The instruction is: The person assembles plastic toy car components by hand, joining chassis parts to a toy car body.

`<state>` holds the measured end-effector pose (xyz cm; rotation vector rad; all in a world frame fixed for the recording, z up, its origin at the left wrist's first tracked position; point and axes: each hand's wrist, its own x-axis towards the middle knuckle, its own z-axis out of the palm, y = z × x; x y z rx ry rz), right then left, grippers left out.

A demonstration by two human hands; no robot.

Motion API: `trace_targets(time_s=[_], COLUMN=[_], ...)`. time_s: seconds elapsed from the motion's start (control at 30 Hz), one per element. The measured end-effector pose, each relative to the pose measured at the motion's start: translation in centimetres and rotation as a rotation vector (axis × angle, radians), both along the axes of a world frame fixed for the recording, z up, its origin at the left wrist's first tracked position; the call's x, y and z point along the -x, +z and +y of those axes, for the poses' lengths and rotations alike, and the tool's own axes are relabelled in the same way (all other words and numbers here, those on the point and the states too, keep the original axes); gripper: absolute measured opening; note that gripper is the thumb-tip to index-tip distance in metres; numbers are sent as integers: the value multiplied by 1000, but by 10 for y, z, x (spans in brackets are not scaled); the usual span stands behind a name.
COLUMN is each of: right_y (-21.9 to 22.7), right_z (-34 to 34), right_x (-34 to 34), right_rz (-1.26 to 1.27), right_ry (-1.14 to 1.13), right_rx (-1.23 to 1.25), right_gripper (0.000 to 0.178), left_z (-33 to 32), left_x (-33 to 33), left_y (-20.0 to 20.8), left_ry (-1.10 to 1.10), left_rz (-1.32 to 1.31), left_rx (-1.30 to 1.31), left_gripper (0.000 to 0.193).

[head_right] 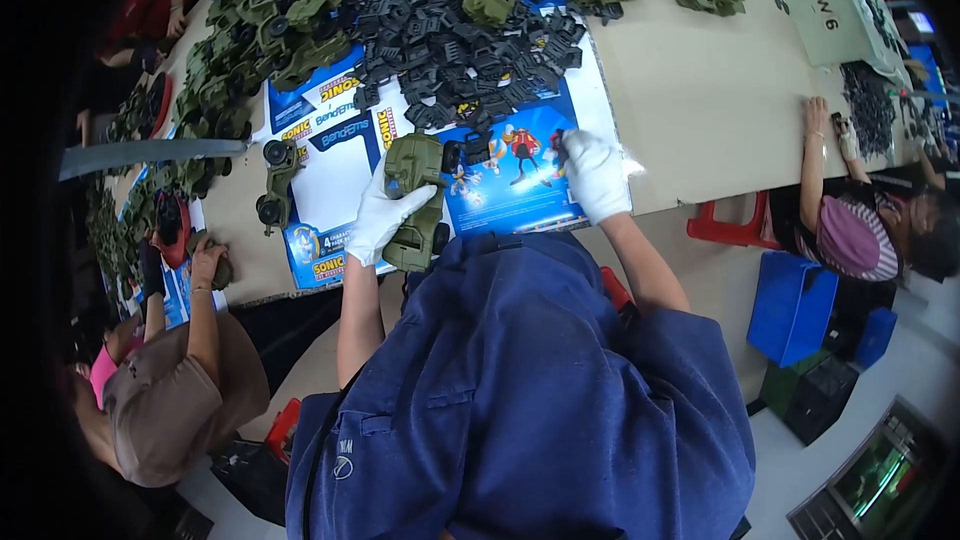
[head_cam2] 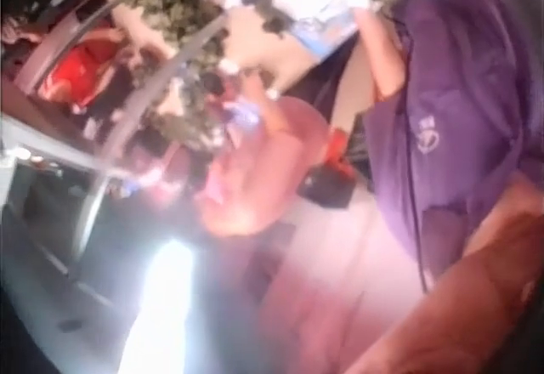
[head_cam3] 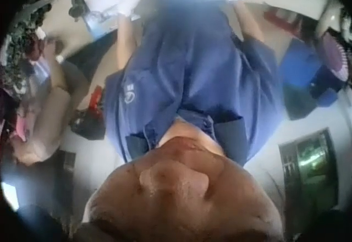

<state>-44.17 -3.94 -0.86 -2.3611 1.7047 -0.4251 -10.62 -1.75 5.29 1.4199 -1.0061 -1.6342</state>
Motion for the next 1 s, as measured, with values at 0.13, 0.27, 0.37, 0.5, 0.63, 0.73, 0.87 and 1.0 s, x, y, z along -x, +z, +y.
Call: trace_targets(time_s=[0.13, 0.27, 0.37, 0.5, 0.63, 0.73, 0.87, 1.0], right_y=[5, 27, 17, -29, 81, 98, 77, 76], right_z=[40, 17, 2, -12, -43, -50, -48, -45], right_x=[2, 9, 11, 22, -32, -45, -43, -41], right_rz=[-42, -94, 54, -300, -1245, -1686, -1668, -1698], right_ry=[-11, -84, 99, -44, -185, 249, 275, 243], right_rx=[5, 45, -278, -268, -621, -1061, -1030, -1037], right_gripper=[48, 52, 58, 57, 58, 62, 62, 60], left_z=[-4, -6, -9, -17, -9, -7, -9, -10], left_x=[11, 19, 28, 32, 44, 56, 70, 76], left_y=[-6, 0, 18, 42, 84, 89, 91, 99], left_ry=[-5, 27, 93, 62, -88, -206, -182, -154], left_rz=[56, 63, 109, 75, 251, 154, 143, 159], left_rx=[106, 68, 14, 24, -42, -31, -54, -116], left_gripper=[75, 75, 77, 80, 80, 79, 79, 78])
